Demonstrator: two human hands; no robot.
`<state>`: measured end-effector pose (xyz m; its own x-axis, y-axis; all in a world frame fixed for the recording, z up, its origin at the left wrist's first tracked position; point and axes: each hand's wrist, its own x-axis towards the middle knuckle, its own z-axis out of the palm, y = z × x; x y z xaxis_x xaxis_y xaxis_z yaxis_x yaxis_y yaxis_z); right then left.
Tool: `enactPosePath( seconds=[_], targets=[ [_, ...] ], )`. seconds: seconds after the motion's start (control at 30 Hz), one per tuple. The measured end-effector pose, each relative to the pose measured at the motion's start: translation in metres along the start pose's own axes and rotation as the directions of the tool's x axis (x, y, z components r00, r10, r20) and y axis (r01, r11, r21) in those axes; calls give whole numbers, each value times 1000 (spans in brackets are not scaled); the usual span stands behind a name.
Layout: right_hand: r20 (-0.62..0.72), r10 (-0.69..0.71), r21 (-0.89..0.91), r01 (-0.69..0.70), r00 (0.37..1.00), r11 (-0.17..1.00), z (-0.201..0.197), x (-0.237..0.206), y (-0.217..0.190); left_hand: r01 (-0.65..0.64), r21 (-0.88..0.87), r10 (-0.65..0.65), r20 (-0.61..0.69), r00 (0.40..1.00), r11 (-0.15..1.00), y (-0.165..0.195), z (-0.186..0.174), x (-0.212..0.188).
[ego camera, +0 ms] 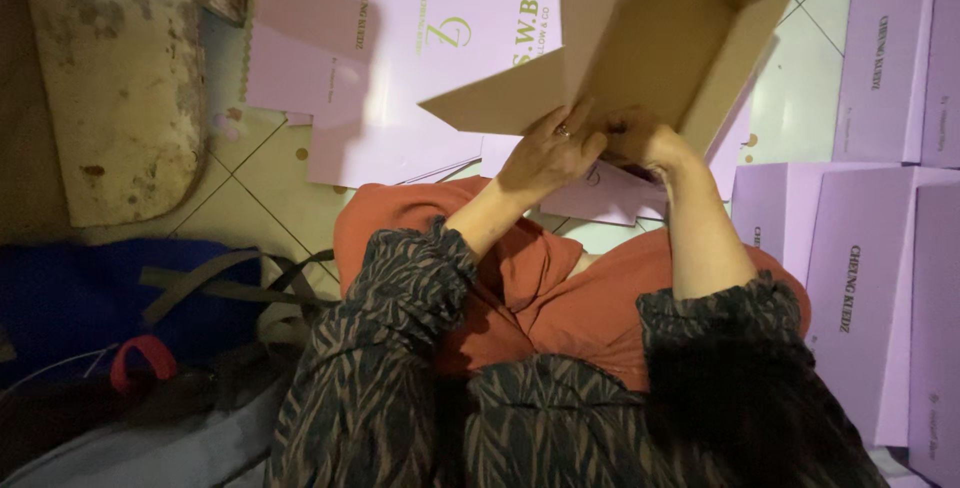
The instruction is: The person assembles a flat purple cardboard shoebox by folding its flaps and tucking tabs into slots to form the base, then attaches the matching lid. The process is repeated for a second box. The workspace contains stacks of flat boxes and finished boxes.
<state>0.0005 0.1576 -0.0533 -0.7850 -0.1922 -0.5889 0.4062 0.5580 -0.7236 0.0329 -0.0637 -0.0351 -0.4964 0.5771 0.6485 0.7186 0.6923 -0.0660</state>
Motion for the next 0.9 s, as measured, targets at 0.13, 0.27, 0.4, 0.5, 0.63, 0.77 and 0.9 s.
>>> enactPosePath(
  seconds=[0.13, 0.27, 0.4, 0.5, 0.63, 0.77, 0.9],
  targets=[
    [-153, -239, -317, 182, 959, 931, 24, -5, -4, -37, 9, 35, 154, 987, 999, -8, 3, -7],
    [-263, -315, -330, 222, 912, 918, 47, -11, -4, -15, 62, 2, 206, 978, 998, -11, -3, -14],
    [-266, -172, -390, 58, 948, 919, 58, -11, 3, -53, 99, 38, 145, 989, 994, -10, -8, -19],
    [-253, -342, -340, 248, 905, 907, 62, -16, 5, -80, 130, 62, 134, 989, 988, -12, -15, -24],
    [-287, -333, -267, 258, 898, 928, 71, -20, -14, -142, 220, 96, 207, 974, 965, -22, -26, -27],
    [-256, -64, -207, 10, 964, 978, 64, -33, -42, -129, 139, 91, 247, 965, 982, -29, -33, -29],
    [-219, -391, -295, 322, 894, 900, 58, -54, -60, -35, 101, 16, 183, 983, 994, -29, -24, -36]
  ],
)
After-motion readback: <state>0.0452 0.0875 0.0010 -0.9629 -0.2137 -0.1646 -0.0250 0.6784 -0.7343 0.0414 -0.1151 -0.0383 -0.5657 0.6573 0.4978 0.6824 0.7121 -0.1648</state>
